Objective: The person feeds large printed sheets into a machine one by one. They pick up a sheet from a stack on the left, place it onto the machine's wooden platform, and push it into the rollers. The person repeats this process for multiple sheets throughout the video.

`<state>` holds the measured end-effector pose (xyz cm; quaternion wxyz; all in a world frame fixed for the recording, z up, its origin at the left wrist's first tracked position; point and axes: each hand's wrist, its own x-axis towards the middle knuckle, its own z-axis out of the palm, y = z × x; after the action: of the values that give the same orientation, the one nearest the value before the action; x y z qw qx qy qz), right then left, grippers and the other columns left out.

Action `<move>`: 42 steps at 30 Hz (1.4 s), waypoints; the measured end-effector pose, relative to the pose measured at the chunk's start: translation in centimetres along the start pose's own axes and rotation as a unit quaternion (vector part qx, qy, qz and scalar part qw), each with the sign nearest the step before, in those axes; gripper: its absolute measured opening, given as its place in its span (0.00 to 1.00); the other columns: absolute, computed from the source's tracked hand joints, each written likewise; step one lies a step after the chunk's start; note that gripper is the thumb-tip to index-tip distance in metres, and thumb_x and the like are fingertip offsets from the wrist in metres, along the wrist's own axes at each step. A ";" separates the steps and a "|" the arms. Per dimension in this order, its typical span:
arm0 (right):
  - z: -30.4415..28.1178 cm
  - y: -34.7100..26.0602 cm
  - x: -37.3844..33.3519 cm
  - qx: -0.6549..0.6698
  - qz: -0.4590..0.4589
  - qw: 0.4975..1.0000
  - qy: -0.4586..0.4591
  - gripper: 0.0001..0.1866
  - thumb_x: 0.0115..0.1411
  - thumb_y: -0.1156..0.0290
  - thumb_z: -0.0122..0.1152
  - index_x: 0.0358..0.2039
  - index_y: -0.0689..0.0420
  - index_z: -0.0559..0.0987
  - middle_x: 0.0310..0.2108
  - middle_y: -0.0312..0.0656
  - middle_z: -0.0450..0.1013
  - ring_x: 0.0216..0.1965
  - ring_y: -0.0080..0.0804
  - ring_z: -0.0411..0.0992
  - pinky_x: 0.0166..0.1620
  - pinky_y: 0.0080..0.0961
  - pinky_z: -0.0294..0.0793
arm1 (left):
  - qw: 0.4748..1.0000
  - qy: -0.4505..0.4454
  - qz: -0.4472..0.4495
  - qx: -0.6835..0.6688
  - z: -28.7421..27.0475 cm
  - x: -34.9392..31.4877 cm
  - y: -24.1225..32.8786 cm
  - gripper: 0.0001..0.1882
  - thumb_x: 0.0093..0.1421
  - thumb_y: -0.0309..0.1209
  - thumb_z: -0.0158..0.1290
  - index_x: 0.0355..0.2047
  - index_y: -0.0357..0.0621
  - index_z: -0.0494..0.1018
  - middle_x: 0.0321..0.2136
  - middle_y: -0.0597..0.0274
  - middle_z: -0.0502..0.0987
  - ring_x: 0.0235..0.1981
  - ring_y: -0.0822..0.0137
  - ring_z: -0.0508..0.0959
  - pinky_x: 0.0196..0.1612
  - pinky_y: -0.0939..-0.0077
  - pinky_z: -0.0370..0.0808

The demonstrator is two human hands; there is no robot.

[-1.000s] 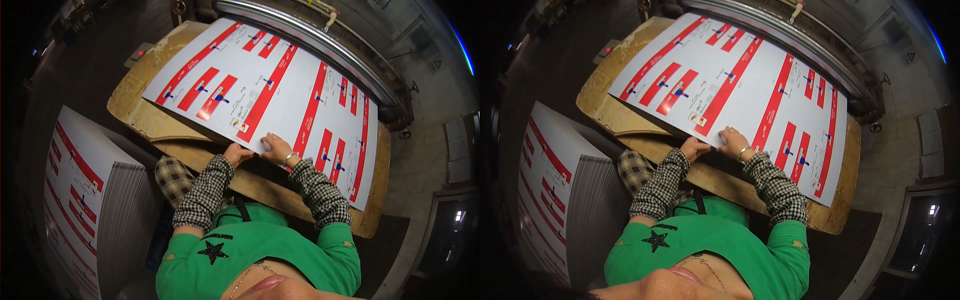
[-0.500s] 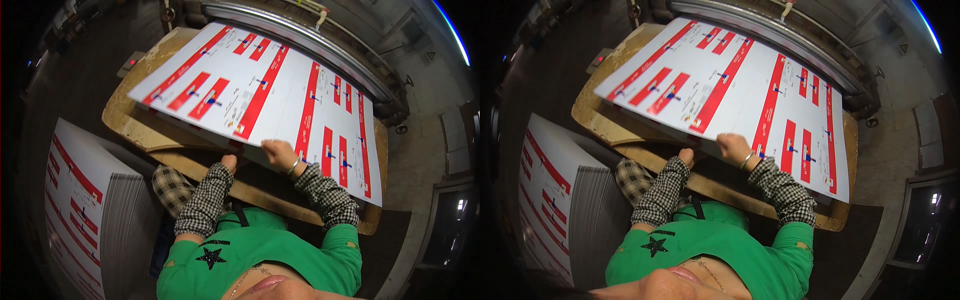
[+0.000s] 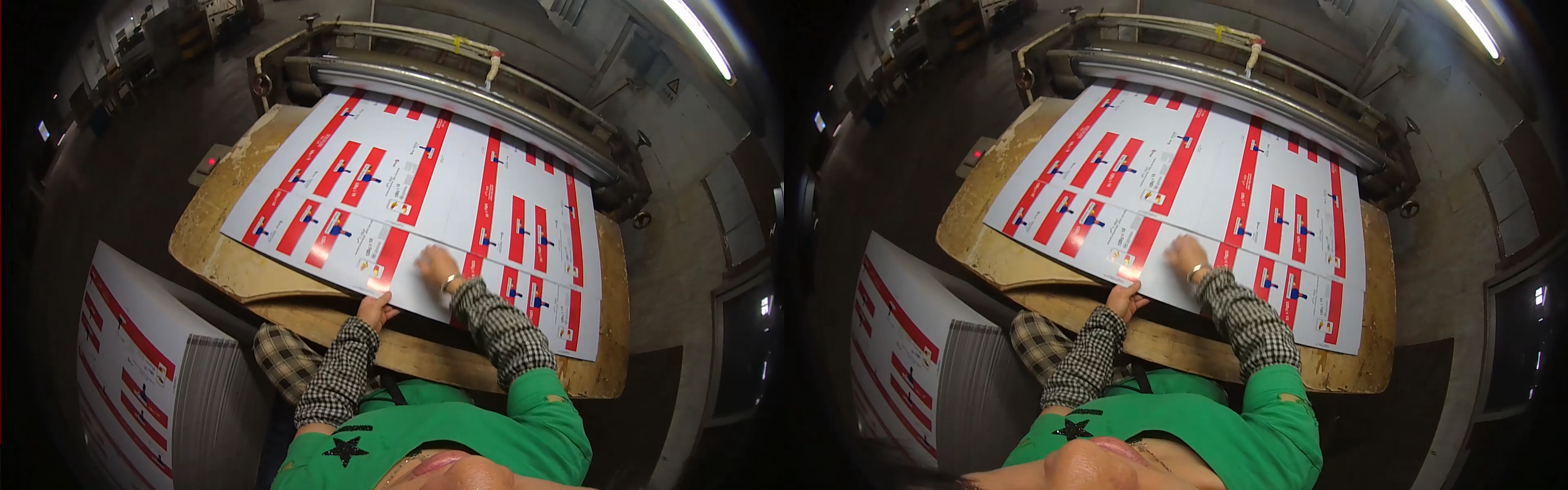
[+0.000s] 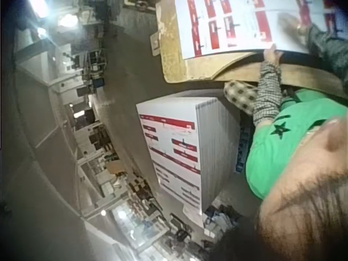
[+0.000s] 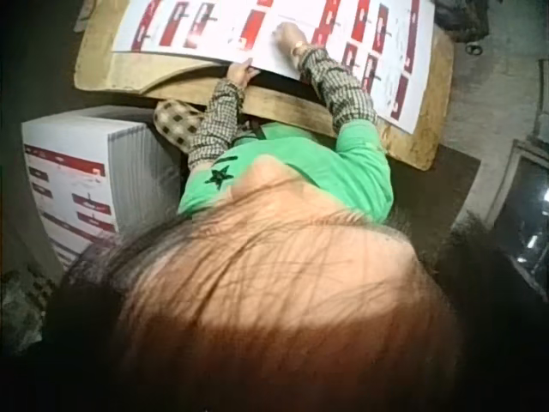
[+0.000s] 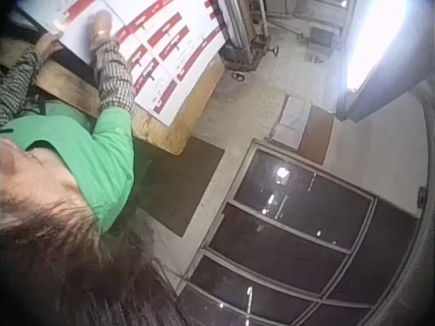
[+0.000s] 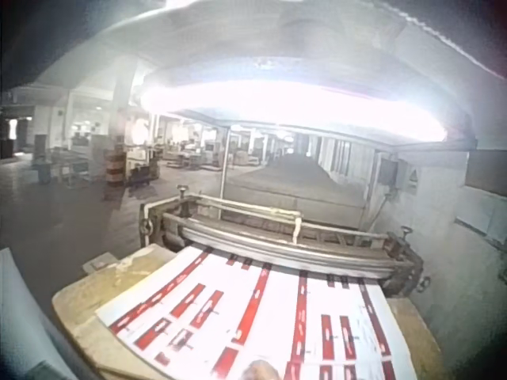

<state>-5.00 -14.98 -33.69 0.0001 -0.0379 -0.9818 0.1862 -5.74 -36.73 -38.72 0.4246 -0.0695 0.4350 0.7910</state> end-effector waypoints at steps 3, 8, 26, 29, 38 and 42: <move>1.6 -5.2 -5.1 -0.088 -0.079 0.993 -0.018 0.35 0.46 0.52 0.61 0.51 0.61 0.67 0.54 0.59 0.59 0.57 0.54 0.57 0.54 0.46 0.60 | 0.999 -0.031 0.017 -0.030 -0.4 -0.6 0.2 0.15 0.61 0.30 0.45 0.45 0.35 0.65 0.38 0.55 0.75 0.37 0.64 0.78 0.36 0.70 0.79; -0.4 -3.0 -6.2 -0.007 -0.097 0.992 -0.078 0.30 0.44 0.61 0.61 0.48 0.61 0.70 0.49 0.55 0.65 0.53 0.48 0.63 0.52 0.39 0.65 | 0.996 -0.075 -0.042 -0.012 -0.3 -0.9 1.1 0.14 0.52 0.24 0.55 0.39 0.36 0.70 0.35 0.56 0.76 0.34 0.65 0.78 0.34 0.76 0.76; -0.6 -1.3 -5.2 0.172 -0.098 0.978 -0.067 0.17 0.44 0.66 0.59 0.36 0.60 0.77 0.46 0.46 0.72 0.47 0.42 0.69 0.49 0.29 0.68 | 1.000 0.014 -0.018 -0.001 0.5 -0.7 0.8 0.16 0.60 0.25 0.38 0.45 0.24 0.60 0.41 0.41 0.71 0.44 0.51 0.74 0.47 0.55 0.75; -0.6 0.3 -1.3 0.142 -0.005 0.990 -0.014 0.17 0.45 0.63 0.59 0.33 0.61 0.77 0.39 0.49 0.73 0.43 0.45 0.69 0.47 0.33 0.68 | 0.999 0.005 -0.011 -0.036 0.0 -0.2 0.5 0.18 0.61 0.30 0.46 0.44 0.25 0.61 0.41 0.42 0.71 0.42 0.49 0.75 0.43 0.58 0.78; 0.9 -4.9 -6.4 -0.122 -0.048 0.988 -0.082 0.47 0.40 0.50 0.69 0.58 0.54 0.58 0.59 0.56 0.53 0.62 0.55 0.49 0.58 0.54 0.54 | 1.000 -0.025 0.007 -0.001 0.7 -1.4 1.1 0.16 0.61 0.30 0.45 0.46 0.30 0.63 0.41 0.48 0.73 0.40 0.57 0.77 0.44 0.62 0.76; -1.0 -3.1 -5.4 -0.020 -0.102 0.991 -0.080 0.26 0.44 0.59 0.64 0.44 0.56 0.71 0.50 0.52 0.66 0.52 0.53 0.64 0.49 0.42 0.67 | 1.000 -0.018 -0.010 0.015 0.6 -1.1 0.9 0.17 0.59 0.31 0.50 0.43 0.29 0.65 0.38 0.50 0.74 0.38 0.61 0.77 0.43 0.67 0.76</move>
<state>0.13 -17.91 -31.54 -0.0603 0.0771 -0.9810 0.1677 -5.53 -37.20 -37.20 0.4407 -0.0534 0.4385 0.7814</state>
